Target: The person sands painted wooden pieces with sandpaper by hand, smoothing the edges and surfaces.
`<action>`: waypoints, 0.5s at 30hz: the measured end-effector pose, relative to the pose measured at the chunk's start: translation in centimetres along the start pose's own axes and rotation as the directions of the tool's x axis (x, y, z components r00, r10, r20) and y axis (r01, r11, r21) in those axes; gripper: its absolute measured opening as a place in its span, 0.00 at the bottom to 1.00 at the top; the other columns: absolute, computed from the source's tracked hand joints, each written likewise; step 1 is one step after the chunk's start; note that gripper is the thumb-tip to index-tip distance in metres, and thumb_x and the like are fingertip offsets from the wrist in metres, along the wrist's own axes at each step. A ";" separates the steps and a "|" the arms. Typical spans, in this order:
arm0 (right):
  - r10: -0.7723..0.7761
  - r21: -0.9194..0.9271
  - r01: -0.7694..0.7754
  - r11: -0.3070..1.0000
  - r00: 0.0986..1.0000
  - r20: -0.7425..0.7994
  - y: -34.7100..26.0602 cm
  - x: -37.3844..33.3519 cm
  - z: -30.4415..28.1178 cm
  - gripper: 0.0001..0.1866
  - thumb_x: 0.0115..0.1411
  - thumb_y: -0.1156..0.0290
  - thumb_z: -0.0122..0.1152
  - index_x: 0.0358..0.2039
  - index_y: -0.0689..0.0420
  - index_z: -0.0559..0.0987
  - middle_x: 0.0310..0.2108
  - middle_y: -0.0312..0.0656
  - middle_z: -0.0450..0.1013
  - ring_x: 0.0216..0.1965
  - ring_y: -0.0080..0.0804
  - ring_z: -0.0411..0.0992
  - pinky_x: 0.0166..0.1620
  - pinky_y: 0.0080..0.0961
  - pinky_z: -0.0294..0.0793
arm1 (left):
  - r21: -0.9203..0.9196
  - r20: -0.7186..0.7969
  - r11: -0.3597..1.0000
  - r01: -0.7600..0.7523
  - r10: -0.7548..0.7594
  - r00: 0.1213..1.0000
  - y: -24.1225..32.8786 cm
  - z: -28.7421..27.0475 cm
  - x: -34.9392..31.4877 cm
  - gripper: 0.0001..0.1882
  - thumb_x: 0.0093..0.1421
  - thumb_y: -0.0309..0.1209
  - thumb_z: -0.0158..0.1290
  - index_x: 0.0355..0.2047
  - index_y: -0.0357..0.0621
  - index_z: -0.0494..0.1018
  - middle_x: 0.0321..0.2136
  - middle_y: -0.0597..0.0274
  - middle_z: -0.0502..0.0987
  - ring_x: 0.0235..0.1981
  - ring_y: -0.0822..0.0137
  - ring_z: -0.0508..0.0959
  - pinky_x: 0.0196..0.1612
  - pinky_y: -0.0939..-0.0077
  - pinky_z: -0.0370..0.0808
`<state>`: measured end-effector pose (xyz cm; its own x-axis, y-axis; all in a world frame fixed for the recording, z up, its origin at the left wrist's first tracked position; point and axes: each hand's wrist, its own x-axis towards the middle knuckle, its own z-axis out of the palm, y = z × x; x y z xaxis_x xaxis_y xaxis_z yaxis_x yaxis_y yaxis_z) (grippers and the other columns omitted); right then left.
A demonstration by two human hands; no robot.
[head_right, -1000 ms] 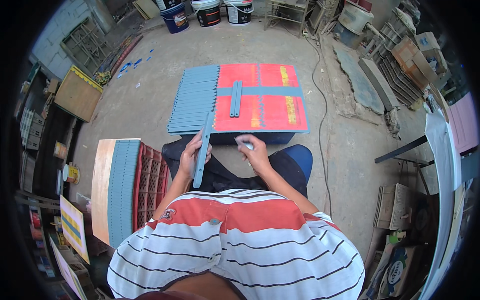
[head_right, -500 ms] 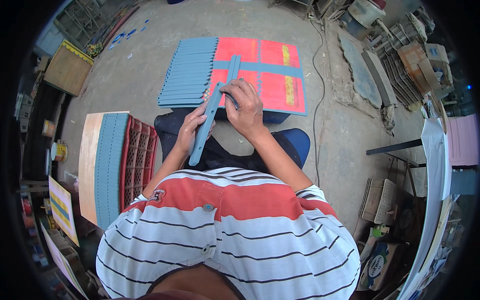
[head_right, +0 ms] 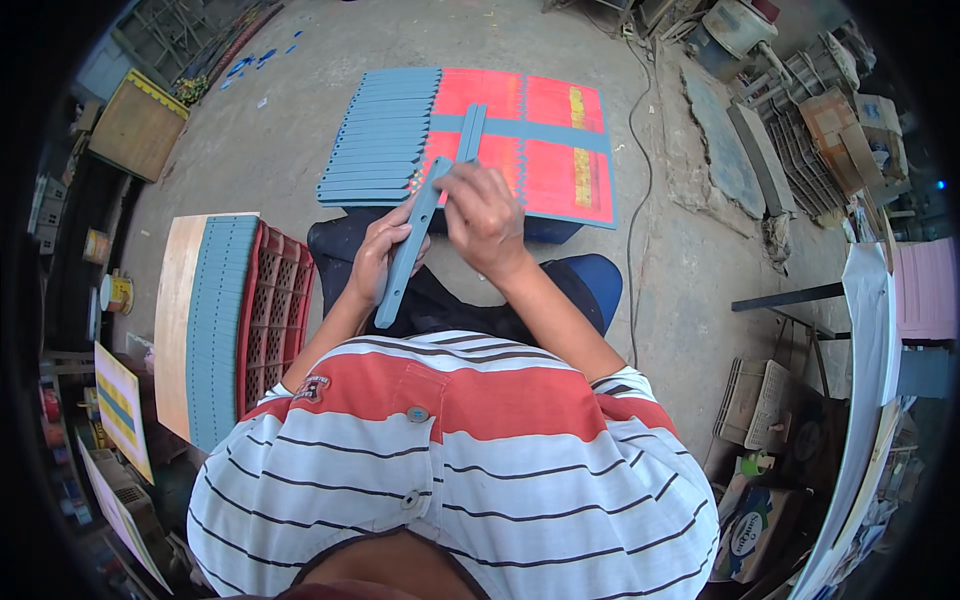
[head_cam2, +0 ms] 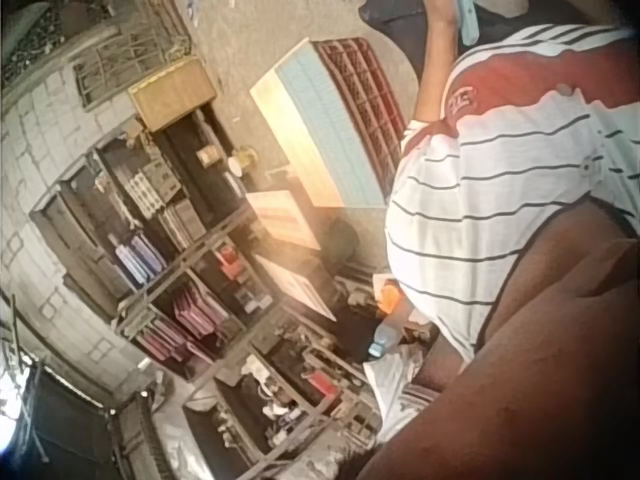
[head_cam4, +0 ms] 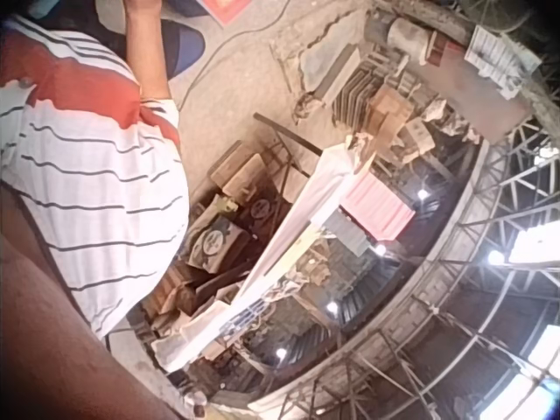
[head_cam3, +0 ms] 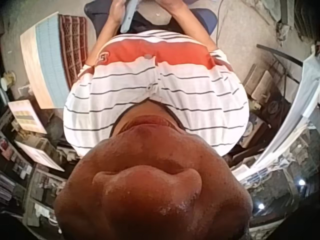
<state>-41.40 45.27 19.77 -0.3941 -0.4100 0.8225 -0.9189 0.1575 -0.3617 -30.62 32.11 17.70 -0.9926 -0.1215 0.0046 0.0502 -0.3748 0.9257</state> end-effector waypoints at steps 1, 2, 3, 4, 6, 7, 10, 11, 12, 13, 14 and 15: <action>0.000 -0.001 0.000 1.000 1.000 0.002 0.4 0.2 0.1 0.13 0.45 0.87 0.59 0.33 0.61 0.79 0.33 0.45 0.73 0.34 0.42 0.73 0.36 0.32 0.72 | -0.002 0.000 1.000 0.000 0.000 1.000 0.1 0.2 0.0 0.32 0.61 0.34 0.37 0.66 0.37 0.53 0.20 0.66 0.62 0.20 0.76 0.62 0.22 0.83 0.62; 0.014 -0.012 -0.015 1.000 1.000 -0.020 0.8 0.3 0.2 0.13 0.45 0.86 0.59 0.33 0.59 0.79 0.34 0.44 0.73 0.34 0.42 0.72 0.36 0.33 0.73 | 0.004 -0.004 1.000 0.006 -0.006 1.000 0.2 0.3 0.0 0.32 0.61 0.34 0.37 0.66 0.37 0.53 0.20 0.67 0.62 0.20 0.76 0.62 0.22 0.83 0.62; 0.029 -0.022 -0.030 0.999 0.999 -0.041 0.9 0.4 0.3 0.13 0.45 0.85 0.59 0.33 0.58 0.79 0.35 0.43 0.73 0.34 0.42 0.72 0.36 0.33 0.73 | 0.009 -0.009 1.000 0.012 -0.012 1.000 0.2 0.3 0.0 0.33 0.61 0.34 0.37 0.66 0.37 0.53 0.20 0.67 0.62 0.20 0.76 0.62 0.22 0.83 0.62; 0.029 -0.022 -0.030 0.999 0.999 -0.041 1.0 0.4 0.2 0.13 0.45 0.85 0.59 0.33 0.58 0.79 0.35 0.43 0.73 0.34 0.42 0.72 0.36 0.33 0.73 | 0.009 -0.009 1.000 0.013 -0.013 1.000 0.2 0.3 0.0 0.33 0.61 0.34 0.37 0.66 0.37 0.53 0.20 0.67 0.62 0.20 0.76 0.62 0.22 0.83 0.62; 0.037 -0.023 -0.038 0.999 0.999 -0.027 0.8 0.4 0.0 0.13 0.46 0.85 0.59 0.33 0.58 0.79 0.34 0.43 0.73 0.33 0.42 0.72 0.36 0.33 0.73 | 0.021 -0.001 1.000 -0.010 0.010 1.000 -0.1 0.3 -0.2 0.33 0.61 0.34 0.37 0.66 0.37 0.53 0.19 0.67 0.62 0.20 0.76 0.62 0.22 0.83 0.62; 0.038 -0.020 -0.038 0.999 0.999 -0.024 0.7 0.5 0.0 0.13 0.46 0.85 0.59 0.33 0.58 0.79 0.34 0.43 0.73 0.33 0.42 0.72 0.36 0.33 0.73 | 0.020 -0.004 1.000 -0.009 0.009 1.000 -0.1 0.3 -0.3 0.33 0.61 0.34 0.37 0.66 0.37 0.53 0.19 0.67 0.62 0.20 0.76 0.62 0.22 0.83 0.62; 0.011 -0.007 -0.011 1.000 1.000 0.007 -0.4 0.4 0.0 0.12 0.45 0.84 0.59 0.33 0.58 0.79 0.34 0.42 0.74 0.34 0.42 0.72 0.36 0.33 0.73 | 0.012 -0.030 1.000 -0.012 0.013 0.999 0.0 0.3 -0.2 0.32 0.61 0.34 0.37 0.66 0.37 0.53 0.20 0.67 0.62 0.20 0.76 0.62 0.22 0.83 0.62; 0.011 -0.005 -0.011 1.000 1.000 0.008 -0.6 0.3 0.0 0.12 0.45 0.84 0.59 0.33 0.58 0.79 0.34 0.42 0.74 0.34 0.42 0.72 0.36 0.33 0.73 | -0.003 -0.039 1.000 -0.010 0.010 0.999 0.0 0.2 -0.2 0.32 0.61 0.34 0.37 0.66 0.37 0.53 0.20 0.67 0.62 0.20 0.76 0.62 0.22 0.83 0.62; 0.000 0.001 0.000 1.000 1.000 0.016 -0.6 0.3 0.0 0.13 0.45 0.85 0.59 0.33 0.59 0.79 0.33 0.44 0.74 0.34 0.42 0.73 0.36 0.33 0.73 | -0.018 -0.047 1.000 -0.008 0.008 0.999 0.0 0.2 -0.3 0.32 0.61 0.34 0.37 0.66 0.37 0.53 0.20 0.67 0.62 0.20 0.76 0.62 0.22 0.84 0.61; -0.010 0.008 0.010 1.000 1.000 0.024 -0.7 0.3 0.0 0.13 0.45 0.87 0.59 0.33 0.60 0.79 0.33 0.45 0.73 0.34 0.43 0.73 0.36 0.33 0.73 | -0.019 -0.049 1.000 -0.009 0.008 0.999 0.1 0.1 -0.2 0.32 0.61 0.34 0.37 0.66 0.37 0.53 0.20 0.67 0.62 0.20 0.76 0.62 0.22 0.84 0.61; -0.009 0.009 0.009 1.000 1.000 0.026 -0.8 0.2 0.0 0.13 0.45 0.87 0.59 0.33 0.60 0.79 0.33 0.45 0.73 0.34 0.43 0.73 0.36 0.33 0.73 | -0.021 -0.034 1.000 -0.012 0.011 0.999 0.3 0.1 -0.2 0.32 0.61 0.34 0.37 0.66 0.37 0.53 0.20 0.67 0.62 0.20 0.76 0.62 0.22 0.84 0.61; -0.009 0.003 0.009 1.000 0.999 0.031 -0.9 0.0 0.0 0.14 0.44 0.86 0.59 0.33 0.60 0.79 0.33 0.45 0.74 0.34 0.43 0.73 0.37 0.33 0.73 | -0.023 -0.019 1.000 -0.015 0.015 1.000 0.4 0.2 -0.2 0.32 0.61 0.34 0.37 0.66 0.37 0.54 0.20 0.67 0.62 0.20 0.76 0.62 0.22 0.84 0.61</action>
<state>-40.61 45.09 20.09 -0.3846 -0.4394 0.8118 -0.9224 0.1507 -0.3555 -30.38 32.15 18.09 -0.9895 -0.1441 0.0111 0.0676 -0.3941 0.9166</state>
